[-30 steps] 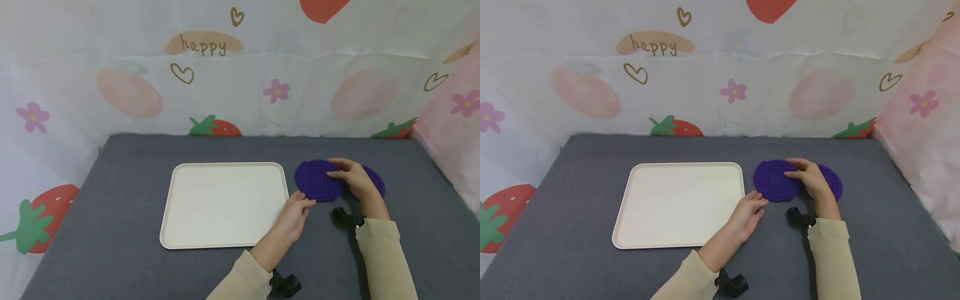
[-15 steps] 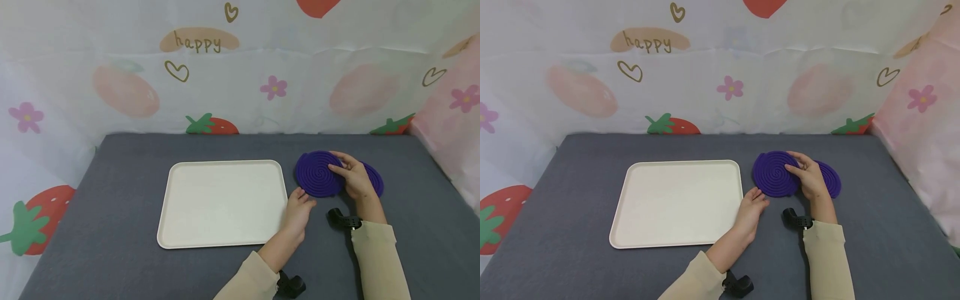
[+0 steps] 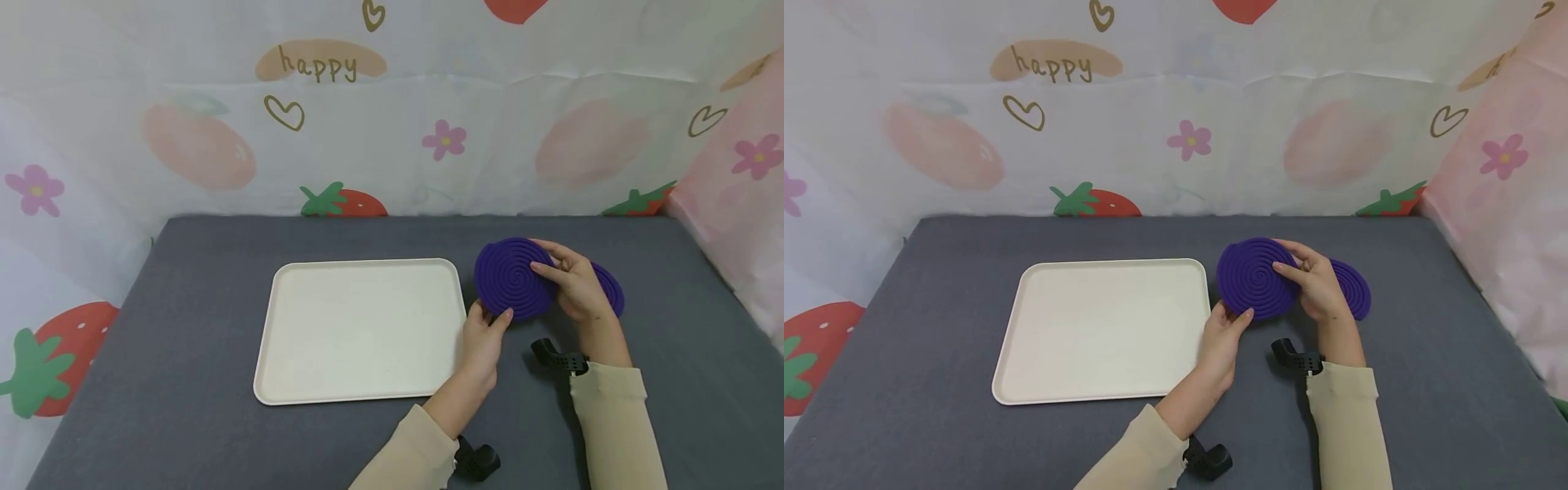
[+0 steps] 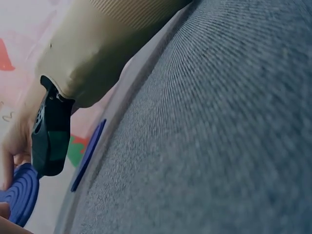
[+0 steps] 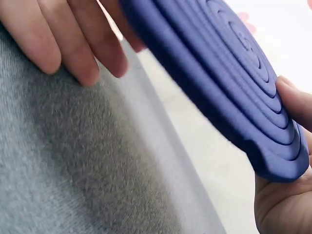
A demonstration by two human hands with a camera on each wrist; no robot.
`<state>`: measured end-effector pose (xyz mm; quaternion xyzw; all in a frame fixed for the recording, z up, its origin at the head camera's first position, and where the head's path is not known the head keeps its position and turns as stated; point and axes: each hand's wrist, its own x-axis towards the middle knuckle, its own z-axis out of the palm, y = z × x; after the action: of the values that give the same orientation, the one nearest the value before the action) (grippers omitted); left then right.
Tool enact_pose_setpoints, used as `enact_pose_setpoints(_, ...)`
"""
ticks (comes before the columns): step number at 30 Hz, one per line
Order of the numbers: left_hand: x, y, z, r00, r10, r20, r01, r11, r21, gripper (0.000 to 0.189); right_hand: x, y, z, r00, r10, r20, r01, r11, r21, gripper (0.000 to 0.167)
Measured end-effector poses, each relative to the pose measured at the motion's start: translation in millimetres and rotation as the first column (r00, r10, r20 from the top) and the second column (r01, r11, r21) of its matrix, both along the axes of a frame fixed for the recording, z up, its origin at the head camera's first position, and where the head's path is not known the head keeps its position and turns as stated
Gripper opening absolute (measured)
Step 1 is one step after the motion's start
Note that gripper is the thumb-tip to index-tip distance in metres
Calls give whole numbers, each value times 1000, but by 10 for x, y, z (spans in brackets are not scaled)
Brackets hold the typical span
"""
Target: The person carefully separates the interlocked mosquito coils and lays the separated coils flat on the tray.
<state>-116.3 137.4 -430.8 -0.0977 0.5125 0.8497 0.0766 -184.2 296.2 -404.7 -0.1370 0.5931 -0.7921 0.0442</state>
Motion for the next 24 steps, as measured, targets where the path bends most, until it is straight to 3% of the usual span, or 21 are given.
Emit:
enact_pose_setpoints(7, -24, -6, -33, 998, 38, -42, -34, 995, 90, 36, 33, -85, 49, 1000, 27, 5, -27, 999, -30, 39)
enact_pose_setpoints(14, -81, -114, 2, 995, 72, -73, -51, 965, 256, 39, 43, -296, 78, 997, 73, 5, -73, 994, -78, 38)
enact_pose_setpoints(20, -145, -345, 51, 994, 68, -87, -52, 983, 175, 35, 55, -488, 90, 999, 39, 14, -38, 995, -92, 36)
enact_pose_setpoints(24, -208, -563, 54, 994, 42, -101, -30, 993, 115, 31, 69, -592, 92, 1000, 6, 25, -6, 1000, -8, 33)
